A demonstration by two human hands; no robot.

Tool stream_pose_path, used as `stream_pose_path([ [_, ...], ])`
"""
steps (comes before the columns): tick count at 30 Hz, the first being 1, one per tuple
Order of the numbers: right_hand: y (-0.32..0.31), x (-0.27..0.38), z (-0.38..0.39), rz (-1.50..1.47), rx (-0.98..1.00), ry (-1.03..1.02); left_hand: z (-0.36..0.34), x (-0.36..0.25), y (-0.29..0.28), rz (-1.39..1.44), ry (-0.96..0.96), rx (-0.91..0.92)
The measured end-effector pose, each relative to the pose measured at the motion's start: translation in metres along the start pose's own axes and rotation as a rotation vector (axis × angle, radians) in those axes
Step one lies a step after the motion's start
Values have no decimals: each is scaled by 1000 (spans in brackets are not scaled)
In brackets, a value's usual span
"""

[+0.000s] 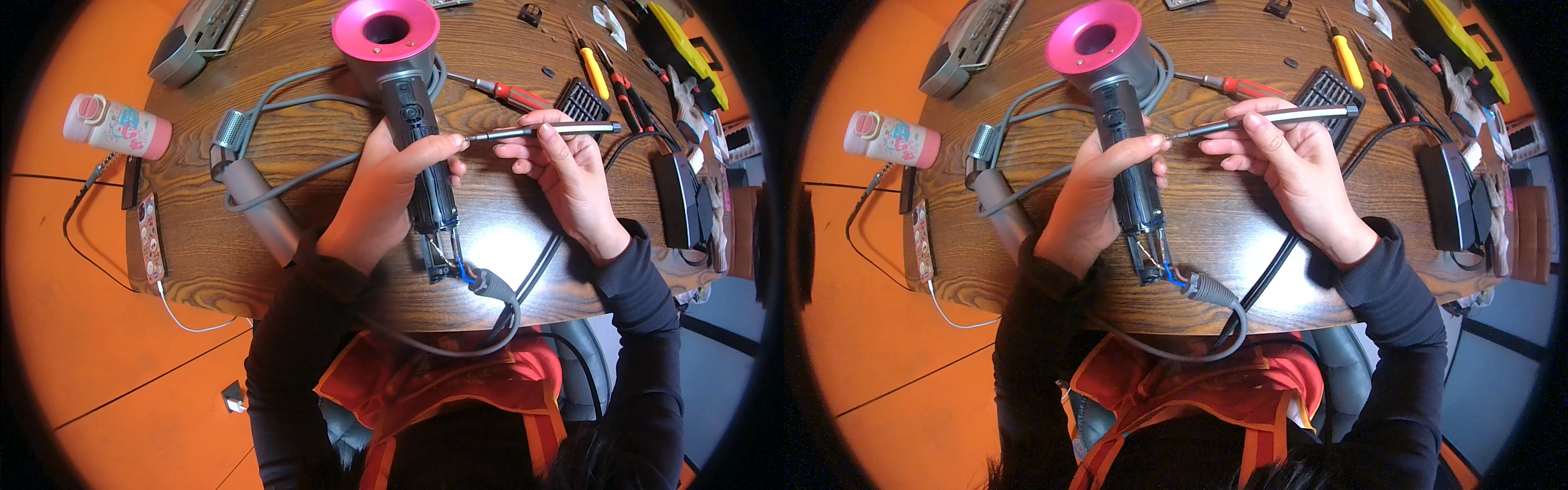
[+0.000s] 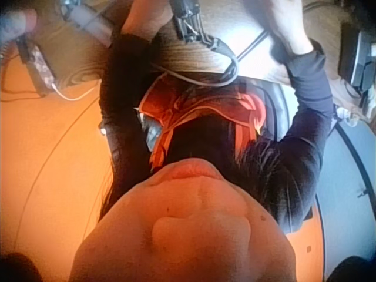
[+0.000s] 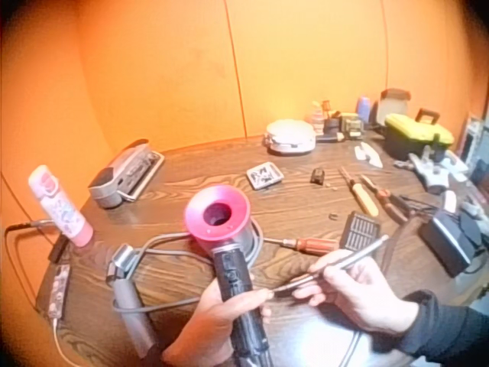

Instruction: The person disassembles a hairdryer using a screwdriver, removes screws from the handle and body, and manipulates internal components. They repeatedly insert and remove screws while adjusting the device's orientation on a cluttered workbench.

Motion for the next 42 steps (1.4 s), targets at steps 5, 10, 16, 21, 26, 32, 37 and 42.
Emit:
stream_pose_path([
  [5, 1, -2, 0, -49, -52, -1, 0, -1, 1, 0, 6, -2],
  [10, 0, -3, 1, -55, -71, 24, 0, -1, 2, -18, 9, -19],
  [16, 3, 5, 0, -76, 20, -100, 0, 0, 2, -22, 6, -29],
  [21, 18, 8, 1, 402, -68, -279, -1, 2, 1, -36, 8, -14],
  [26, 34, -5, -7, 395, -56, -371, -2, 2, 1, 10, 42, 25],
  [32, 40, -10, -13, 278, -40, -339, -2, 3, 1, 42, 79, 71],
  [37, 38, -6, -12, 387, -117, -384, -3, 5, 3, 59, 93, 119],
  [42, 34, 6, 0, 455, -165, -436, -4, 6, 2, 137, 12, 39],
])
Point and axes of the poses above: each hand's wrist, its own z-axis away from the middle knuckle, its own y-axis out of the palm, x = y × z, the point moved 2 cm from there along -z, towards the middle knuckle, and after that the axes turned 2 degrees about z, right-handed, at the moved point
